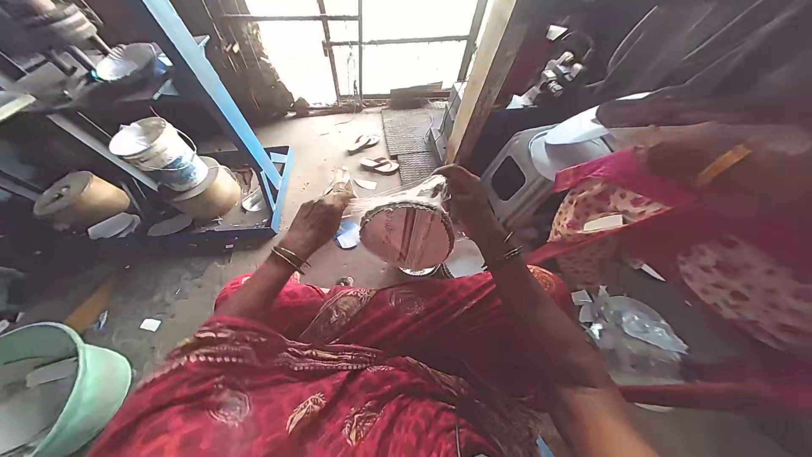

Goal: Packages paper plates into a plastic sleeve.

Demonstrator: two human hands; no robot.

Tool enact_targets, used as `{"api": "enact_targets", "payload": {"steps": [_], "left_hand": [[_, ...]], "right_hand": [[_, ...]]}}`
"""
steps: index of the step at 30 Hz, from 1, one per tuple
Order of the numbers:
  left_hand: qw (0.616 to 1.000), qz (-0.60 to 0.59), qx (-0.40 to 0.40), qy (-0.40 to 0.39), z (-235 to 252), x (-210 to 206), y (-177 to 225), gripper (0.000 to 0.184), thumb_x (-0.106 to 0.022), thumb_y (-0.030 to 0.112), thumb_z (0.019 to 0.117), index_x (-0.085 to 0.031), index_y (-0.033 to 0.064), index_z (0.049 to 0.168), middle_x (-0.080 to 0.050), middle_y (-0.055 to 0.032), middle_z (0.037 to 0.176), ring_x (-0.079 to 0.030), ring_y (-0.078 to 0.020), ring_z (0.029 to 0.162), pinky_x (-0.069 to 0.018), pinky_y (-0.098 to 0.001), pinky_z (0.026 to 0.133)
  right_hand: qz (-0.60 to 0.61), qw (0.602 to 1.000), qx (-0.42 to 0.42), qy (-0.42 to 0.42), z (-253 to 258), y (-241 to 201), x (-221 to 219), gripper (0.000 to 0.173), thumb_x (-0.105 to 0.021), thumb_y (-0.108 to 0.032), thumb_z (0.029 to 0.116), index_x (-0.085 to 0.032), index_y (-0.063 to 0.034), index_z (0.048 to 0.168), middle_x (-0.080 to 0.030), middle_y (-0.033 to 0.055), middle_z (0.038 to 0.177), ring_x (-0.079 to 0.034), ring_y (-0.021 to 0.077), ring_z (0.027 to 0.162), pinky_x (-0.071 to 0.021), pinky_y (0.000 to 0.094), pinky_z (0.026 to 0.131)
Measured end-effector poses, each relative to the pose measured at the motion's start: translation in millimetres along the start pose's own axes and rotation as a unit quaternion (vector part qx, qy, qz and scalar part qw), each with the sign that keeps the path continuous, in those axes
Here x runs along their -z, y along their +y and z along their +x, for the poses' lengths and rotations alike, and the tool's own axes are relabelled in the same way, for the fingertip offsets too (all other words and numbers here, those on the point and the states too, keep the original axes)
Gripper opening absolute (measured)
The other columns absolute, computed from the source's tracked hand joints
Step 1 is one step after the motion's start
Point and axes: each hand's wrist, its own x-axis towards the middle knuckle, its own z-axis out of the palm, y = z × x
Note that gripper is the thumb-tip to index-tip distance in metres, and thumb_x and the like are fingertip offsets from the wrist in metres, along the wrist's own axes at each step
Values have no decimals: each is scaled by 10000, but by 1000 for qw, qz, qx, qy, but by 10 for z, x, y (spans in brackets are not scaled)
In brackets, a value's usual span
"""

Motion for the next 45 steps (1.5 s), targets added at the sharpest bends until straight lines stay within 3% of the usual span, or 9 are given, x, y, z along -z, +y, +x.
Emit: {"api": "enact_targets", "payload": {"steps": [4, 7, 12, 17, 20, 23, 31, 35, 45], "left_hand": [[979, 41, -91, -175, 169, 155, -147, 457, -608, 450, 1013, -644, 49, 1230, -702, -206, 971, -700, -409, 905, -540, -603, 797], [946, 97, -124, -284, 206, 170, -164, 394, -557, 410, 1047, -672, 34, 1080, -683, -173, 913, -691, -374, 891, -538, -573, 771], [902, 82, -30, -424, 265, 266, -48, 461, -564, 433, 1034, -712, 30, 865, -679, -150, 832, -678, -340, 824, -522, -590, 748], [820, -186, 43, -539, 134, 92, -158, 504, -447, 389, 1096, -686, 40, 822, -520, 43, 568, -390, -27, 451, -343, -231, 466], [764, -411, 96, -487, -27, 11, -205, 419, -349, 305, 1109, -559, 140, 786, -467, 110, 592, -418, 25, 494, -362, -155, 481], [694, -621, 175, -319, -150, -147, -148, 467, -213, 361, 1109, -532, 205, 807, -500, 114, 626, -484, -5, 548, -439, -175, 542], [483, -842, 242, 15, -61, -588, 296, 406, -292, 307, 1130, -562, 176, 857, -471, 81, 600, -469, -31, 519, -449, -178, 543], [455, -849, 267, 36, 49, -584, 362, 335, -337, 298, 1124, -564, 178, 907, -460, 89, 612, -431, -22, 496, -424, -166, 513], [431, -844, 302, 99, 479, -400, 537, 239, -387, 243, 1115, -563, 130, 1231, -685, 12, 988, -556, -14, 600, -462, -155, 525]], "right_hand": [[159, 985, -72, -11, -198, 237, -53, 259, -458, -50, 1015, -638, -53, 1201, -624, -11, 852, -518, 31, 600, -458, 202, 526], [233, 962, -142, -30, -409, 208, -122, 146, -532, -213, 1061, -660, -225, 1128, -625, -95, 811, -492, -16, 570, -442, 143, 518], [284, 937, -204, -10, -450, 387, -274, 177, -478, -171, 1079, -624, -182, 1178, -614, -75, 817, -499, 6, 596, -456, 183, 565], [331, 915, -229, -14, -440, 385, -312, 197, -439, -156, 1088, -622, -136, 1157, -641, -54, 816, -550, 17, 613, -509, 196, 605], [363, 908, -209, -2, -430, 366, -294, 200, -450, -135, 1075, -621, -159, 1177, -653, -58, 834, -523, 4, 595, -479, 179, 576], [391, 901, -185, 33, -417, 370, -286, 247, -419, -150, 1083, -599, -143, 1253, -714, -13, 1042, -563, 3, 654, -487, 176, 604], [409, 906, -108, 32, -421, 240, -285, 207, -467, -200, 1067, -665, -198, 1129, -665, -52, 897, -545, -1, 636, -479, 159, 579], [405, 911, -82, 21, -390, 261, -284, 168, -507, -165, 1053, -663, -210, 1008, -588, -86, 783, -489, -4, 605, -449, 163, 575], [39, 996, -16, -78, -375, 232, -157, 193, -542, -39, 1016, -606, 39, 1182, -675, 100, 898, -658, 138, 708, -594, 325, 692]]}}
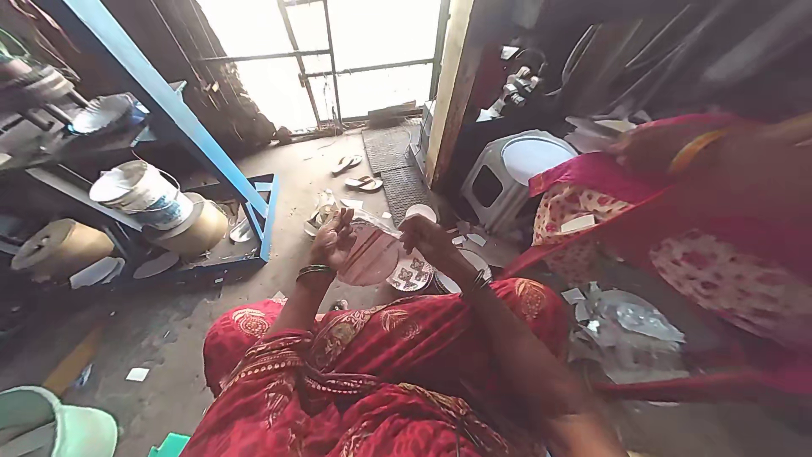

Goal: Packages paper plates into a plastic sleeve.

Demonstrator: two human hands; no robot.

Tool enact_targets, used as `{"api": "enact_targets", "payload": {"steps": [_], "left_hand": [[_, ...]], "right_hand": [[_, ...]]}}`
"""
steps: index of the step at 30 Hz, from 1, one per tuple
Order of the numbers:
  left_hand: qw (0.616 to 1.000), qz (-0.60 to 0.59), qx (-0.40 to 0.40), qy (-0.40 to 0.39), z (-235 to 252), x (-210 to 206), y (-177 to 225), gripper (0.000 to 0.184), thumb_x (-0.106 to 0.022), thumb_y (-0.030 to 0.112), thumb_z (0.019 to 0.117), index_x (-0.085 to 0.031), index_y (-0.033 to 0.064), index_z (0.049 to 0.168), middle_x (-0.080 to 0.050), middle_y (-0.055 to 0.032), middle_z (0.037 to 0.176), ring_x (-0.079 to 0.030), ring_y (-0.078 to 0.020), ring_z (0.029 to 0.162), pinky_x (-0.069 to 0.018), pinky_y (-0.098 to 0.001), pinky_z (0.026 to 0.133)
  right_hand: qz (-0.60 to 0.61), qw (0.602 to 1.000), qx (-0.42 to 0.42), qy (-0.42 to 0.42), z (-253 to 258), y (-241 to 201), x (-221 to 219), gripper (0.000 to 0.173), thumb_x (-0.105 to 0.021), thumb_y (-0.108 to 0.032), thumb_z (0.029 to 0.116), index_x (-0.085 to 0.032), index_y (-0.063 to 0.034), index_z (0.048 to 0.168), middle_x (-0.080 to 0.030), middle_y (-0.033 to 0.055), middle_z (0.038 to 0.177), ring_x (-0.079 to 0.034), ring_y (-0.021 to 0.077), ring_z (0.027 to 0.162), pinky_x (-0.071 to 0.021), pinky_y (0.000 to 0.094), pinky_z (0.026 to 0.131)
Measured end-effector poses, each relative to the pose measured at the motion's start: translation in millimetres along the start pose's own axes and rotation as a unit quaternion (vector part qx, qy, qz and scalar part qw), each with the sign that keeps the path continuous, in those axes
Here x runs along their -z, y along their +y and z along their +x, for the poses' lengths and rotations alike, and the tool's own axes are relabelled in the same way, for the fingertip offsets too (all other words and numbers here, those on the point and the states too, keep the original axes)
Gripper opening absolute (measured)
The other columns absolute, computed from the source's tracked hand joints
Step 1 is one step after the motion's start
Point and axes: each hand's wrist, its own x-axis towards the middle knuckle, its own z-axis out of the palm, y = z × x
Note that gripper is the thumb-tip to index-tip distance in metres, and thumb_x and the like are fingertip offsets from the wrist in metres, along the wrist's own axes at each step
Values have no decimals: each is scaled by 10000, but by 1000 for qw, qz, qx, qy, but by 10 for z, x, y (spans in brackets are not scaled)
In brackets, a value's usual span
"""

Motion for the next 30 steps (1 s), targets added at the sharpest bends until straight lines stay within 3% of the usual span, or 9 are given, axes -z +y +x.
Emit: {"api": "enact_targets", "payload": {"steps": [3, 5, 8, 11, 15, 19, 24, 27, 30], "left_hand": [[988, 142, 20, -62, 43, 40, -51, 255, -420, 268, 1108, -611, 121, 1194, -699, 42, 947, -549, -6, 616, -468, -170, 565], [951, 268, 79, -134, 8, 58, -97, 270, -407, 275, 1108, -614, 114, 1170, -649, 53, 848, -535, -10, 610, -469, -173, 575], [928, 318, 127, -144, 10, 72, -102, 277, -382, 273, 1117, -596, 97, 1100, -582, 43, 764, -517, -24, 592, -440, -177, 542], [923, 335, 113, -154, 13, 163, -105, 311, -365, 305, 1120, -600, 103, 1156, -585, 56, 793, -495, -10, 582, -423, -167, 526], [919, 355, 70, -155, -63, 143, -264, 277, -421, 290, 1105, -616, 99, 1156, -636, 1, 850, -596, -80, 701, -524, -258, 640], [928, 318, 98, -170, -152, 84, -392, 218, -417, 232, 1098, -584, 140, 992, -550, 60, 696, -497, -21, 553, -443, -181, 517], [935, 285, 95, -188, -119, 176, -355, 292, -369, 286, 1116, -610, 128, 1159, -626, 44, 841, -427, -12, 531, -373, -170, 479], [944, 267, 63, -182, -182, 143, -374, 199, -437, 287, 1100, -598, 172, 1072, -535, 77, 748, -392, -2, 514, -355, -160, 466], [955, 244, 50, -164, -196, 143, -423, 294, -385, 312, 1116, -601, 126, 1189, -650, 16, 919, -615, -66, 769, -542, -251, 703]], "right_hand": [[-25, 997, 20, -76, -16, -44, -106, 212, -541, -61, 1030, -682, 43, 1150, -710, 85, 901, -664, 92, 728, -587, 275, 725], [-14, 993, 15, -116, -22, -110, -247, 214, -533, -63, 1033, -700, 44, 1114, -715, 82, 904, -670, 79, 744, -585, 263, 747], [55, 990, 2, -134, -20, -149, -380, 196, -527, -36, 1024, -672, 53, 1120, -702, 75, 924, -670, 81, 751, -590, 278, 743], [142, 981, 2, -131, -20, -113, -448, 125, -553, 8, 979, -633, 46, 1067, -691, 83, 956, -686, 125, 780, -609, 319, 745], [109, 987, 40, -113, -6, -151, -533, 109, -577, 6, 985, -640, 49, 1064, -729, 104, 903, -722, 163, 774, -627, 360, 763], [-48, 998, 39, -5, -35, -223, -509, 126, -599, -9, 990, -664, 29, 1091, -703, 126, 898, -658, 174, 631, -590, 339, 590], [-33, 998, 31, 35, -99, -231, -302, 176, -573, 12, 979, -629, 13, 1146, -704, 142, 963, -657, 191, 693, -580, 352, 639], [-25, 999, 40, -3, -88, -243, -325, 150, -573, -1, 983, -640, 6, 1118, -687, 128, 949, -658, 189, 730, -584, 352, 662], [-15, 997, 67, -41, -50, -172, -481, 117, -611, -11, 964, -677, 23, 1054, -706, 112, 902, -683, 173, 729, -604, 363, 688]]}}
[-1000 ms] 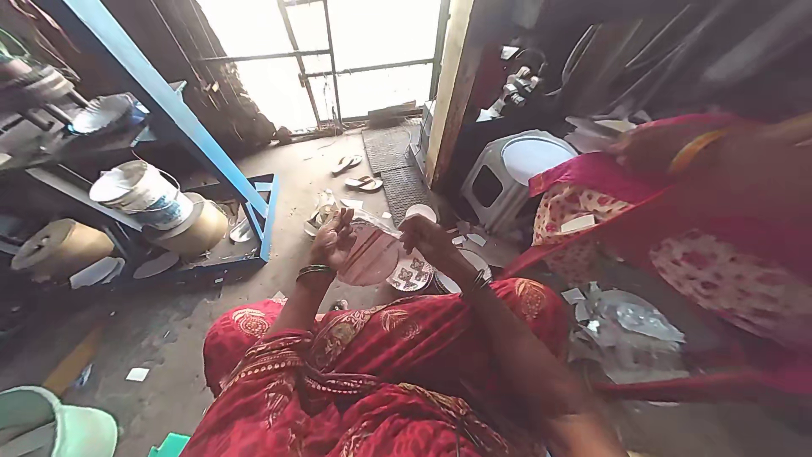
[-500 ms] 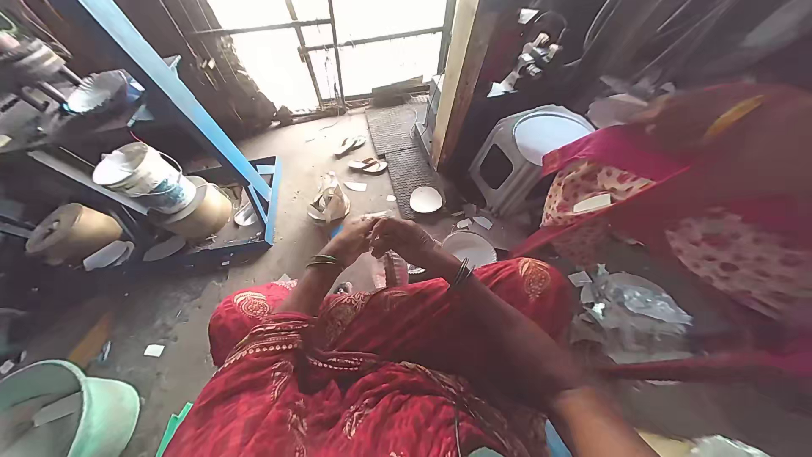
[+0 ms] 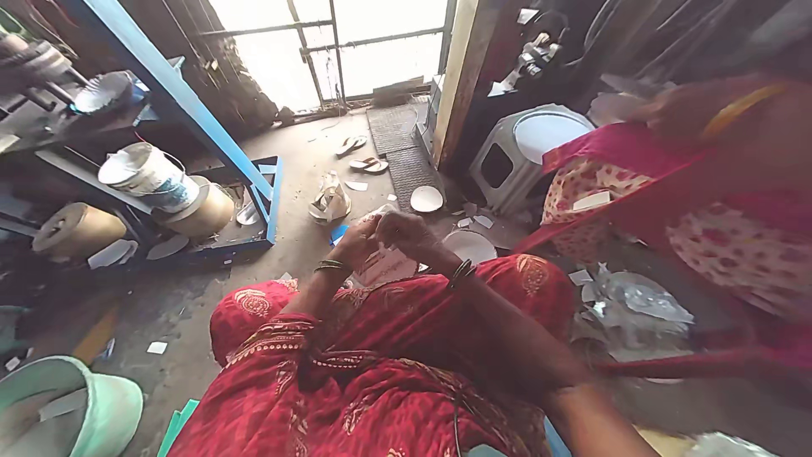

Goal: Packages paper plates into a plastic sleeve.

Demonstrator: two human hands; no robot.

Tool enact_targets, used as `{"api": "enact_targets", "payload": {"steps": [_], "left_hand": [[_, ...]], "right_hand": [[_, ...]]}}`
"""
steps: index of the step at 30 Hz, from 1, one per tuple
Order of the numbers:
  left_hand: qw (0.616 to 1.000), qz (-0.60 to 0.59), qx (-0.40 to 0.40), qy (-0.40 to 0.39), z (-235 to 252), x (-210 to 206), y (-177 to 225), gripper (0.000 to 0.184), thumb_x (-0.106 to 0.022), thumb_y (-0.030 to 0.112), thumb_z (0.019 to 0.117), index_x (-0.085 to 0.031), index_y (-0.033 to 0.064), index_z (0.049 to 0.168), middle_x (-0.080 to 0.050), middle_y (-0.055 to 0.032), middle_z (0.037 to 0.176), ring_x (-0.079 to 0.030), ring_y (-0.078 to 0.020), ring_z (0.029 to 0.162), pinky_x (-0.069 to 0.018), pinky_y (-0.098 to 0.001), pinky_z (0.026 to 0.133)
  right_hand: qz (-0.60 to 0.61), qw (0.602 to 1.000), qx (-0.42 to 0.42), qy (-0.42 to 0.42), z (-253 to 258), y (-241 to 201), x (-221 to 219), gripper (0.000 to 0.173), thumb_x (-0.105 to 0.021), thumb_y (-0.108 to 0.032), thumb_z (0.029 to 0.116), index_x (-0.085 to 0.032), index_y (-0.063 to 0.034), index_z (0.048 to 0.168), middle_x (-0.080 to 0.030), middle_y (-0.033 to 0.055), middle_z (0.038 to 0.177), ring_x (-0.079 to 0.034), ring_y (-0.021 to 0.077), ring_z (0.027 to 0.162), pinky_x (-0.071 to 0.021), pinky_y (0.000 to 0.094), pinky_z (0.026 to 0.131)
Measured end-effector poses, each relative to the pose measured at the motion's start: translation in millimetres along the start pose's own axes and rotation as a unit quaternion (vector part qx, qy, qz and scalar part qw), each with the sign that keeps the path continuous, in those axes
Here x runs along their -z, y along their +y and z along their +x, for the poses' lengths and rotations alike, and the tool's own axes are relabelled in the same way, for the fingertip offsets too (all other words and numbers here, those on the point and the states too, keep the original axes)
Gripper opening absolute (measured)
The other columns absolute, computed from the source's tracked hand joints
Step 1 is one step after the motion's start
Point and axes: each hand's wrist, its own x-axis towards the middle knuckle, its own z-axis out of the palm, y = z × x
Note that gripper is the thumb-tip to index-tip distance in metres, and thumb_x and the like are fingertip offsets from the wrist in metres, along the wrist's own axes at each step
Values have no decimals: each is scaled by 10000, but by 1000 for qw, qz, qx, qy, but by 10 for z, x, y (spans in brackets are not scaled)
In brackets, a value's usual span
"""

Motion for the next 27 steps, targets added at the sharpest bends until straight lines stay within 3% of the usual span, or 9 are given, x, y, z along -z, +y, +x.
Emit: {"api": "enact_targets", "payload": {"steps": [2, 6, 9, 11, 15, 19, 21, 24, 27], "left_hand": [[999, -38, -12, 13, -10, -14, -38, 323, -358, 312, 1120, -604, 110, 1172, -669, -9, 928, -647, -98, 809, -560, -290, 741], [987, -138, -14, 77, 13, -32, -99, 290, -373, 285, 1116, -594, 100, 1080, -616, 0, 787, -605, -85, 666, -533, -244, 617], [999, -16, 9, 28, -67, -44, -105, 264, -425, 201, 1100, -617, 21, 1097, -662, -40, 768, -614, -94, 604, -524, -236, 543], [996, 89, 12, -22, -123, -33, -53, 163, -506, 134, 1048, -634, 33, 1045, -656, -8, 742, -599, -72, 596, -510, -229, 547], [977, 186, 62, -83, -144, 169, 11, 230, -433, 141, 1076, -606, 88, 933, -579, 66, 697, -544, -16, 613, -480, -196, 600], [974, 188, 87, -89, -180, 240, 144, 475, -270, 445, 1118, -580, 145, 919, -565, 64, 704, -532, -29, 623, -473, -202, 610], [964, 227, 71, -122, -225, 222, 220, 415, -311, 422, 1114, -579, 141, 966, -535, 72, 743, -522, -20, 656, -479, -202, 637], [920, 337, 15, -200, -234, 190, 273, 128, -500, 163, 1058, -592, 73, 1052, -529, 65, 737, -467, 19, 598, -401, -152, 557], [815, 522, -56, -246, -157, 207, 330, 198, -500, 85, 1046, -593, -45, 1164, -603, -93, 922, -565, -104, 795, -499, -280, 763]], "right_hand": [[7, 1000, 13, -21, 22, -10, -74, 93, -624, 8, 954, -681, 30, 1024, -709, 102, 880, -691, 155, 729, -611, 351, 712], [2, 991, -45, -124, 28, -155, -68, 167, -564, -31, 1004, -682, 50, 1089, -690, 115, 907, -652, 124, 729, -576, 308, 726], [-26, 982, -72, -172, 4, -136, -120, 213, -536, -76, 1028, -680, 57, 1112, -690, 125, 888, -651, 129, 732, -570, 309, 746], [-40, 984, -77, -155, -21, -178, -154, 204, -542, -55, 1014, -686, 64, 1094, -693, 134, 896, -657, 140, 757, -568, 316, 773], [-54, 997, -33, -45, -21, -135, -121, 142, -610, -23, 976, -716, 39, 1049, -719, 132, 974, -690, 174, 835, -582, 376, 804], [37, 997, -61, 14, -5, 32, -11, 167, -588, -62, 998, -672, 14, 1121, -723, 111, 914, -688, 153, 743, -593, 345, 700], [70, 995, -62, 22, -32, 67, 40, 197, -570, -60, 993, -657, 12, 1155, -717, 117, 895, -688, 157, 740, -591, 339, 689], [63, 997, -45, 17, -41, 58, 49, 183, -585, -44, 994, -660, 26, 1146, -716, 121, 913, -694, 156, 746, -606, 344, 713], [-17, 999, -28, 11, 6, 15, 21, 154, -612, -53, 1002, -692, 27, 1107, -729, 118, 919, -706, 154, 746, -613, 355, 751]]}}
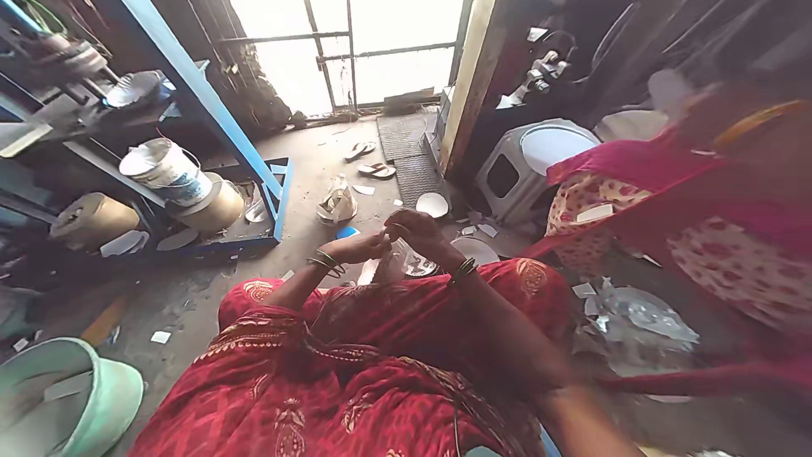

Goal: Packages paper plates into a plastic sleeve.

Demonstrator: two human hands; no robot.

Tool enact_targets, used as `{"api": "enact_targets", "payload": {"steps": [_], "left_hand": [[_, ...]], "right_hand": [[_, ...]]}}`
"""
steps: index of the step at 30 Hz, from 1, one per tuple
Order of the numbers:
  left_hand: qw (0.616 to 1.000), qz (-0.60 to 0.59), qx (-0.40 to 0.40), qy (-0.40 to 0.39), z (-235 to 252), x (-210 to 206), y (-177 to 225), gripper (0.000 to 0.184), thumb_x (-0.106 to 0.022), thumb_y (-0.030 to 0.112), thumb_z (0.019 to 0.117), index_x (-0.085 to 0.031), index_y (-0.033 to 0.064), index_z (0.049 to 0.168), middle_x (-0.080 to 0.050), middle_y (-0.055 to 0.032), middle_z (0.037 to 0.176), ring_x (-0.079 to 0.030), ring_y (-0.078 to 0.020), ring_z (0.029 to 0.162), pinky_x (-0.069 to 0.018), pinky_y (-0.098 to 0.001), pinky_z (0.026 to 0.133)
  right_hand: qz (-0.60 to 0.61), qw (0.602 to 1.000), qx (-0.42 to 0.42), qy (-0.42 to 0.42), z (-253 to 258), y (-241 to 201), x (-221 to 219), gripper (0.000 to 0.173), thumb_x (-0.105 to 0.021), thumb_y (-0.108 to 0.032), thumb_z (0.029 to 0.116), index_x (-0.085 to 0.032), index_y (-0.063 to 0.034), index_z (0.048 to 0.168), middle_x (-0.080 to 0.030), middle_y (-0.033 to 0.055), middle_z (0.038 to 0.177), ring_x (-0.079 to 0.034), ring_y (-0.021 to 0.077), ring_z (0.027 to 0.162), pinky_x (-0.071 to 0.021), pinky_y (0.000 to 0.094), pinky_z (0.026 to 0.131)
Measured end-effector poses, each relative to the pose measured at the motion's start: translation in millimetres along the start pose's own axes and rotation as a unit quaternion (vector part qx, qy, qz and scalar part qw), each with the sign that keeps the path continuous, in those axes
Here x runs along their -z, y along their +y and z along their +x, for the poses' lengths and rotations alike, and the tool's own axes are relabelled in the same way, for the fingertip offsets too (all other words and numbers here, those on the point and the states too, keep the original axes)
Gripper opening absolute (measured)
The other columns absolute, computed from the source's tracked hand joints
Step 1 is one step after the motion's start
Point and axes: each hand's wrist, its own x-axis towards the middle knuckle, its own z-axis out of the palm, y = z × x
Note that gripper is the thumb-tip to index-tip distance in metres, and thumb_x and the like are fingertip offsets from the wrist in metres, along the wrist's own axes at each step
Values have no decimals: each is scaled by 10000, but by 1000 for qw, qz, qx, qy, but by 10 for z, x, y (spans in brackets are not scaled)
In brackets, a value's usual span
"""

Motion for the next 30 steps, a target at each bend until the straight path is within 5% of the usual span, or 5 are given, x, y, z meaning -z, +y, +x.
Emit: {"api": "enact_targets", "payload": {"steps": [5, 16, 24, 27, 30], "left_hand": [[947, 299, 82, 85, -22, -16, 215, 289, -447, 112, 1075, -587, -24, 1287, -674, -221, 1153, -685, -384, 1050, -542, -560, 899], [842, 388, -93, 363, -60, -5, 417, 241, -526, 58, 1024, -679, -15, 1195, -739, -174, 958, -738, -339, 877, -593, -477, 814], [826, 425, -118, 350, -15, 32, 483, 161, -581, 3, 982, -715, 1, 1071, -720, -166, 981, -728, -323, 909, -588, -470, 827], [841, 427, -70, 326, -4, 28, 515, 155, -565, 0, 989, -695, -22, 1072, -709, -187, 967, -725, -341, 878, -590, -484, 799], [842, 431, -9, 324, -2, 22, 564, 130, -569, 25, 997, -672, -43, 1038, -699, -201, 892, -725, -359, 833, -594, -486, 756]], "right_hand": [[-100, 992, 64, 47, 32, -25, 3, 149, -593, -40, 1008, -710, -8, 1095, -740, 109, 931, -723, 171, 751, -622, 358, 740], [-52, 978, 117, 163, 224, -142, 136, 168, -601, -83, 1008, -712, 16, 1084, -722, 120, 1064, -700, 148, 974, -578, 324, 907], [-48, 993, 59, 85, 185, -18, 271, 144, -619, -76, 987, -711, 6, 1061, -719, 116, 1061, -692, 170, 998, -567, 357, 919], [-109, 989, 8, 97, 139, -93, 254, 267, -570, -148, 1037, -639, 0, 1248, -705, 147, 1182, -693, 238, 1081, -557, 427, 969], [-92, 991, -41, 84, 67, -234, 187, 477, -668, -285, 999, -504, -29, 1366, -724, 134, 1069, -726, 234, 901, -597, 443, 813]]}}
